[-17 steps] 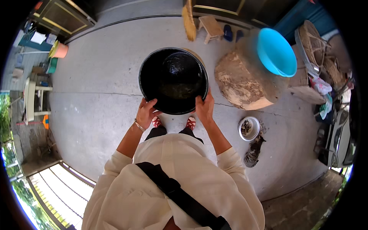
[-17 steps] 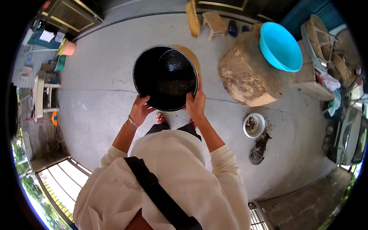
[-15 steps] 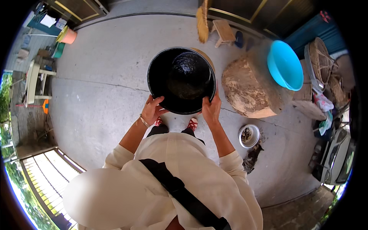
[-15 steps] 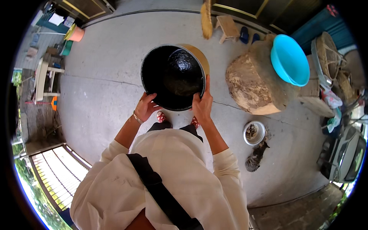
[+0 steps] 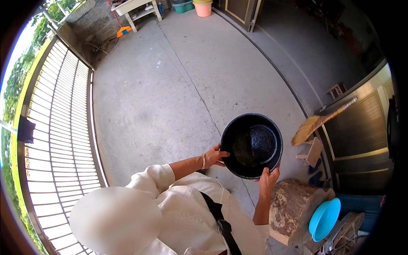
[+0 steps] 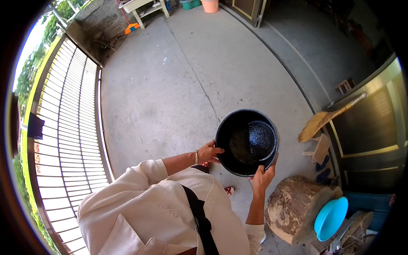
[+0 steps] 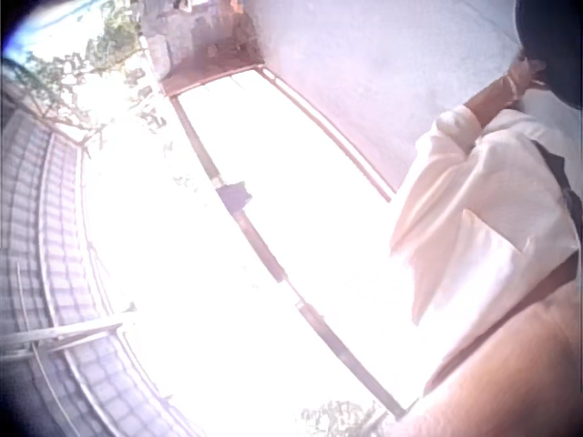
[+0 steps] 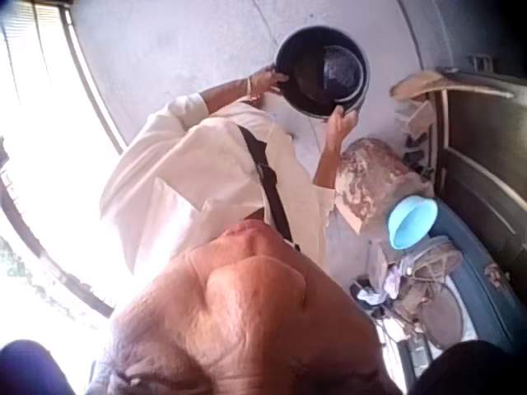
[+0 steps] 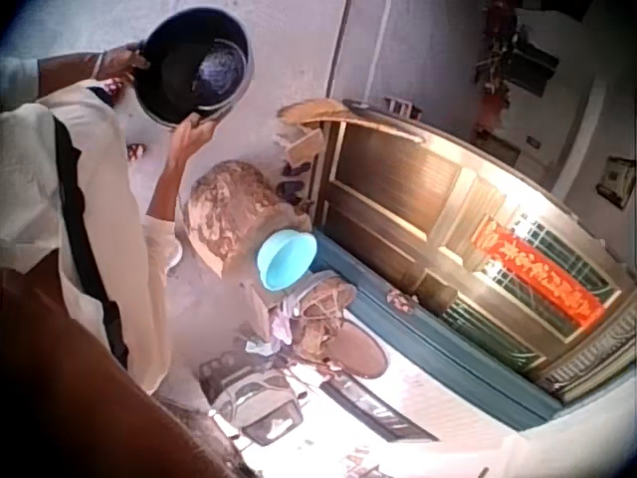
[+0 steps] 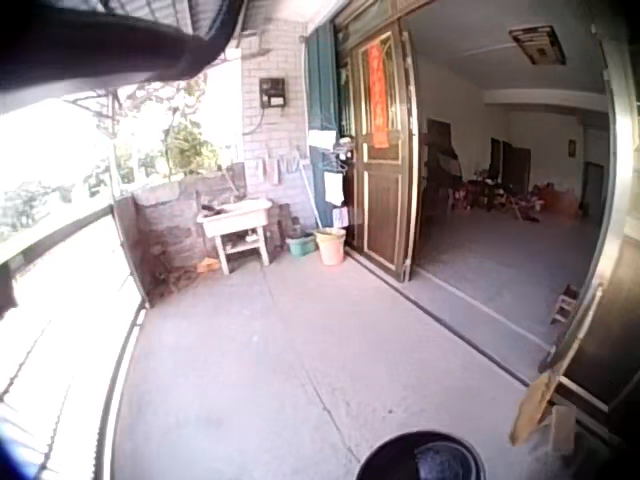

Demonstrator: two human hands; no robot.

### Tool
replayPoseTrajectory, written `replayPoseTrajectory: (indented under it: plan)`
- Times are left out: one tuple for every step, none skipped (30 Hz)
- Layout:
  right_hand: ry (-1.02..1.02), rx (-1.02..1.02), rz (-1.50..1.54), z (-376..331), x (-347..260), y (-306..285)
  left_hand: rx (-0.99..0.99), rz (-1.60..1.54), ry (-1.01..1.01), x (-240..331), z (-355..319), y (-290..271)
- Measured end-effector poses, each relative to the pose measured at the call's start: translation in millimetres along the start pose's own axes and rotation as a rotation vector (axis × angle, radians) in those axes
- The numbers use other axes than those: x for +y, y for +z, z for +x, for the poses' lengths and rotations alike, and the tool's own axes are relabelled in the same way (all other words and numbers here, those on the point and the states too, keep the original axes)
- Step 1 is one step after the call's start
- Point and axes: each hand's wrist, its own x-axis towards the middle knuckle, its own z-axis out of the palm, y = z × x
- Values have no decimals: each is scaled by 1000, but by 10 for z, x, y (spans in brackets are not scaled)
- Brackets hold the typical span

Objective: The person washes rice in a pot by hand, repeatedly filling it with water from a tap, swirling the contents, and pouring the water out. They perform this process multiple times on a covered patio before placing the pot down.

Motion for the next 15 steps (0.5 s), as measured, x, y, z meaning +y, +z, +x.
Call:
replayPoseTrajectory:
  plan:
    - [25,-30,-2,38,13,114,10,-23,6,-40,19,-177]
    - [52,-49,-1,99,19,230,15,-37,9,-57,57,-327]
    - [47,-88,40,110,-122,356,30,-27,12,79,-69,-393]
    - [50,-122,49,172,-166,470,64,-40,40,147,-93,-462]
    - [55,-155,58,236,-201,586,96,-52,66,222,-139,-538]
    - [63,-179,70,301,-240,714,124,-57,87,337,-183,-611]
    - [62,-200,109,362,-279,848,148,-66,114,486,-268,-631]
    - [72,-228,108,421,-342,969,167,-86,134,566,-274,-700]
    - [78,-267,105,476,-403,1109,192,-110,162,602,-296,-771]
    - [85,-300,100,544,-409,1173,212,-135,187,576,-267,-778]
    - [71,-308,114,609,-392,1255,265,-144,239,555,-240,-777]
    - [65,-351,115,670,-424,1368,279,-185,261,562,-198,-848]
    - [61,-389,110,722,-472,1479,288,-229,280,569,-148,-949]
    - [57,-427,104,784,-515,1597,297,-273,298,598,-98,-1056]
    - [70,-454,127,869,-531,1703,334,-316,315,705,-127,-1049]
